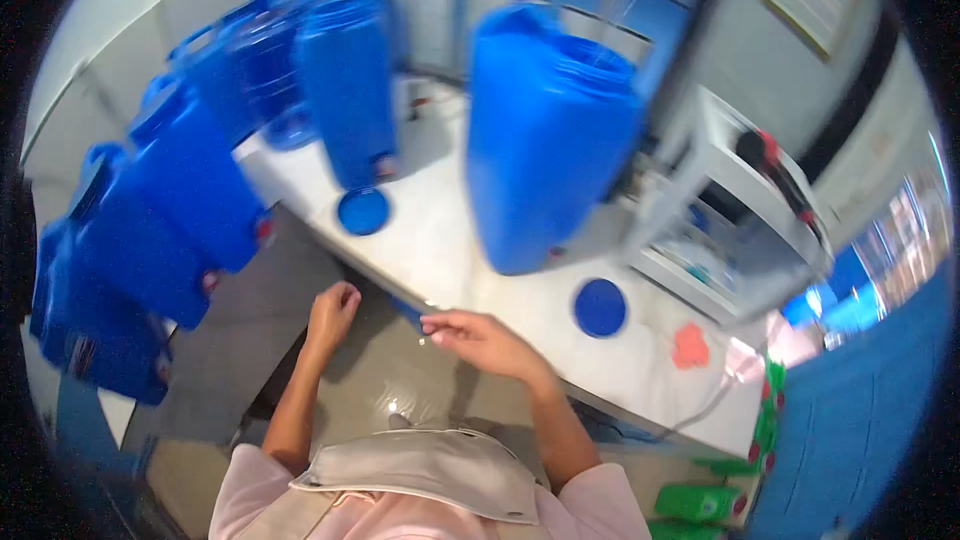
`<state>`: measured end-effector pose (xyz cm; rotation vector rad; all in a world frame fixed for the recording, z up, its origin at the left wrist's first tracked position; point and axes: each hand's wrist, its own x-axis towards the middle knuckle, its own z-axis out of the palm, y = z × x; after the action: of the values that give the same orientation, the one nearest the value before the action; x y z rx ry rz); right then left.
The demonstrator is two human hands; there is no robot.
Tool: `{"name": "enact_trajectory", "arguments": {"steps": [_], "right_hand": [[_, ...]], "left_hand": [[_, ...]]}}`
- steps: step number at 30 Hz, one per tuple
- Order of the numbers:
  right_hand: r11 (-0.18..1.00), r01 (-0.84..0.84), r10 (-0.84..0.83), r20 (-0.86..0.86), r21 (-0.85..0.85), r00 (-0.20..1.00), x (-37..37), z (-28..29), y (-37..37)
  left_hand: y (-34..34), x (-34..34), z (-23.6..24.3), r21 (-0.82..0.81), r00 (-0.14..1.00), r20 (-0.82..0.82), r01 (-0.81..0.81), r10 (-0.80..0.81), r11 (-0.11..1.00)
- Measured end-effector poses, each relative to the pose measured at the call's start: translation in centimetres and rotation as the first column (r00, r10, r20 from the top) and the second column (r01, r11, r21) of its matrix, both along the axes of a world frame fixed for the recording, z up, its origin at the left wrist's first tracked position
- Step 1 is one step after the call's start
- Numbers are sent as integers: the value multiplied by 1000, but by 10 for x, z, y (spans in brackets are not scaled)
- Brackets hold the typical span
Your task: The person seals water jugs with plastic covers using a heat gun, carries a jug to the floor, heat-seals the spouts of blue containers, and fills water jugs from pipes while wiping the containers and table with a cloth.
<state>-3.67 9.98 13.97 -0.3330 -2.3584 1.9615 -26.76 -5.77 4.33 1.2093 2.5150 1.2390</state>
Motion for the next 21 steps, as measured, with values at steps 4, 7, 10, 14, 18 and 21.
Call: {"name": "enact_trajectory", "arguments": {"steps": [4, 7, 10, 14, 18, 21], "right_hand": [[806, 573, -475, -416, 147, 775, 130, 74, 97], [71, 829, -595, -643, 555, 482, 212, 126, 186], [-320, 615, -581, -662, 721, 474, 243, 181, 261], [-106, 165, -925, -158, 981, 345, 216, 205, 360], [-264, 205, -898, -318, 942, 304, 226, 185, 405], [-252, 271, -865, -341, 929, 367, 253, 199, 401]], "left_hand": [[76, 99, 22, 167, 637, 655, 404, -408, 899], [132, 167, 56, 185, 542, 670, 541, -508, 820], [166, 217, 73, 241, 497, 614, 621, -613, 746], [175, 257, 82, 241, 494, 586, 651, -643, 720], [158, 253, 78, 236, 540, 596, 590, -594, 772], [136, 231, 67, 262, 589, 579, 520, -563, 813]]}}
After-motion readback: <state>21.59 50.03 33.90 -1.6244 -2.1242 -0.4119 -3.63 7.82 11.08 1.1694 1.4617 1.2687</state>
